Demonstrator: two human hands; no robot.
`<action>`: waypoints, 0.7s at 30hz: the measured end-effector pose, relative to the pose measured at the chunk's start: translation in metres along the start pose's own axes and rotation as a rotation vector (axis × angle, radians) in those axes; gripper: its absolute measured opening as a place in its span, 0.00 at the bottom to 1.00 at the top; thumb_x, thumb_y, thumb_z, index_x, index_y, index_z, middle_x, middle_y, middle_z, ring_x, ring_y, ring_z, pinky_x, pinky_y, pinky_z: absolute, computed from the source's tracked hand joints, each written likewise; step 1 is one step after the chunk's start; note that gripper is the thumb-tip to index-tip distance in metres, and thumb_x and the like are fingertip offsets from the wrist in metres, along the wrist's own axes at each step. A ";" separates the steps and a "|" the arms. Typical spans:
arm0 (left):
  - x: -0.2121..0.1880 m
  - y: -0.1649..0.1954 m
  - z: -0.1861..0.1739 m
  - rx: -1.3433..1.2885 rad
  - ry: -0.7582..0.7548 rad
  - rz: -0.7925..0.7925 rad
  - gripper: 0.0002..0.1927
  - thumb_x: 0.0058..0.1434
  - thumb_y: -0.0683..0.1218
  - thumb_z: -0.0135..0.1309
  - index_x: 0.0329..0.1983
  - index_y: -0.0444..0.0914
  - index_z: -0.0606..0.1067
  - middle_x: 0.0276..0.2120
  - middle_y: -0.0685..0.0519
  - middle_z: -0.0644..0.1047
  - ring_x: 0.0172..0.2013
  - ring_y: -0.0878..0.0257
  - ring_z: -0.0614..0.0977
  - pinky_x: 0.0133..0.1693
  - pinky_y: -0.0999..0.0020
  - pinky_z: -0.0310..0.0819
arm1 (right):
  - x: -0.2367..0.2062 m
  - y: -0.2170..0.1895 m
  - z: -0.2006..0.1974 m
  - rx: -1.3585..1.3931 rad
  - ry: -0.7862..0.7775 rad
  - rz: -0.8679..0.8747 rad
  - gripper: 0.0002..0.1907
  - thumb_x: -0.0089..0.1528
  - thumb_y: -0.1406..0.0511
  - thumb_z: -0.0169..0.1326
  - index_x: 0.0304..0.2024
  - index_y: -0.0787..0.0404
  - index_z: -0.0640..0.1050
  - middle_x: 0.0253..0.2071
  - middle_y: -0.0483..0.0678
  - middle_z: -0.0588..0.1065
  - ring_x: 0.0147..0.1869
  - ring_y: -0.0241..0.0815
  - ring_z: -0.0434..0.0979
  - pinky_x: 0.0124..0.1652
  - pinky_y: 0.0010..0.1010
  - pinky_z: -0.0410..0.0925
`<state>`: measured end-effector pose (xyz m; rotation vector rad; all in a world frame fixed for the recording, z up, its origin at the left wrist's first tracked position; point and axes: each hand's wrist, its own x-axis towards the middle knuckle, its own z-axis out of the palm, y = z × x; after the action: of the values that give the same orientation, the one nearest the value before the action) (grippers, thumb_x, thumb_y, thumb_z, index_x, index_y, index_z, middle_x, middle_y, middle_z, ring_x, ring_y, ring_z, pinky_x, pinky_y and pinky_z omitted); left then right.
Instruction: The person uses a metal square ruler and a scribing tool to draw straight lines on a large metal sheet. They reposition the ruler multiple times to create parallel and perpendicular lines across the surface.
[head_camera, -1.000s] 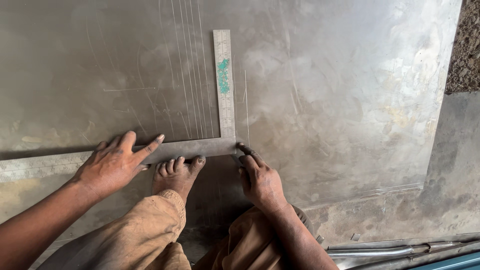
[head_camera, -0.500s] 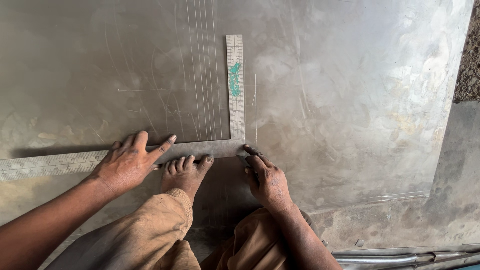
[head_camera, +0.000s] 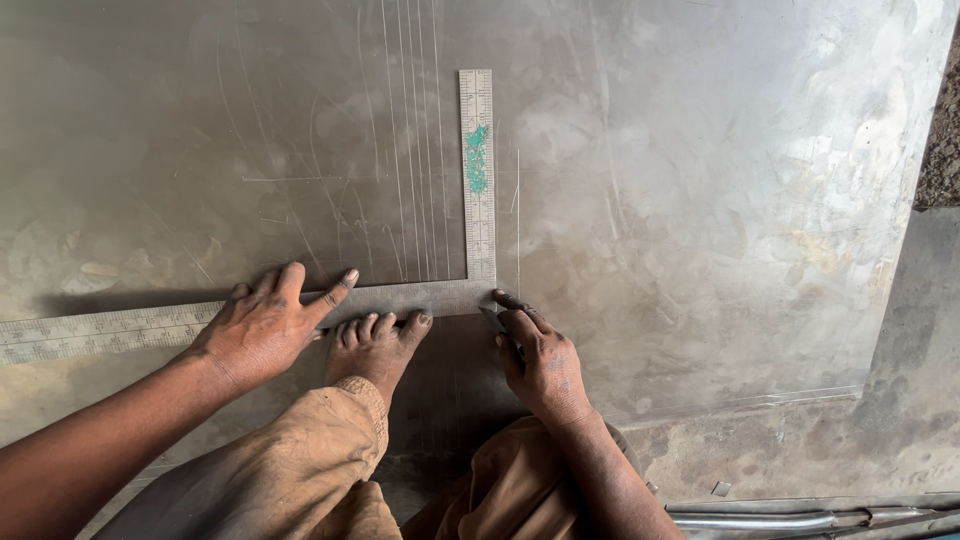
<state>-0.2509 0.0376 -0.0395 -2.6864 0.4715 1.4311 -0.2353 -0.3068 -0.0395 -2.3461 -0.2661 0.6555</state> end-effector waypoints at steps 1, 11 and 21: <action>0.000 0.000 0.000 -0.001 -0.011 -0.003 0.37 0.69 0.53 0.47 0.77 0.62 0.46 0.55 0.43 0.60 0.55 0.55 0.73 0.57 0.50 0.76 | 0.000 0.000 0.000 -0.008 -0.003 0.009 0.13 0.60 0.68 0.57 0.48 0.59 0.77 0.55 0.49 0.78 0.42 0.54 0.83 0.39 0.40 0.76; 0.001 0.000 0.002 -0.020 -0.005 0.009 0.36 0.69 0.53 0.47 0.76 0.62 0.46 0.55 0.43 0.61 0.54 0.55 0.74 0.55 0.50 0.77 | 0.001 -0.005 -0.003 0.016 0.016 -0.017 0.14 0.59 0.69 0.55 0.49 0.61 0.77 0.56 0.50 0.78 0.38 0.52 0.83 0.37 0.39 0.75; 0.004 -0.001 0.006 -0.042 0.014 0.005 0.36 0.69 0.51 0.46 0.77 0.62 0.47 0.54 0.44 0.61 0.54 0.54 0.74 0.58 0.45 0.73 | 0.031 0.005 0.000 -0.198 0.262 0.047 0.13 0.61 0.68 0.56 0.49 0.59 0.79 0.38 0.50 0.79 0.33 0.51 0.81 0.32 0.40 0.73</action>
<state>-0.2537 0.0389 -0.0464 -2.7312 0.4540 1.4398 -0.2089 -0.2994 -0.0552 -2.6022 -0.1646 0.3490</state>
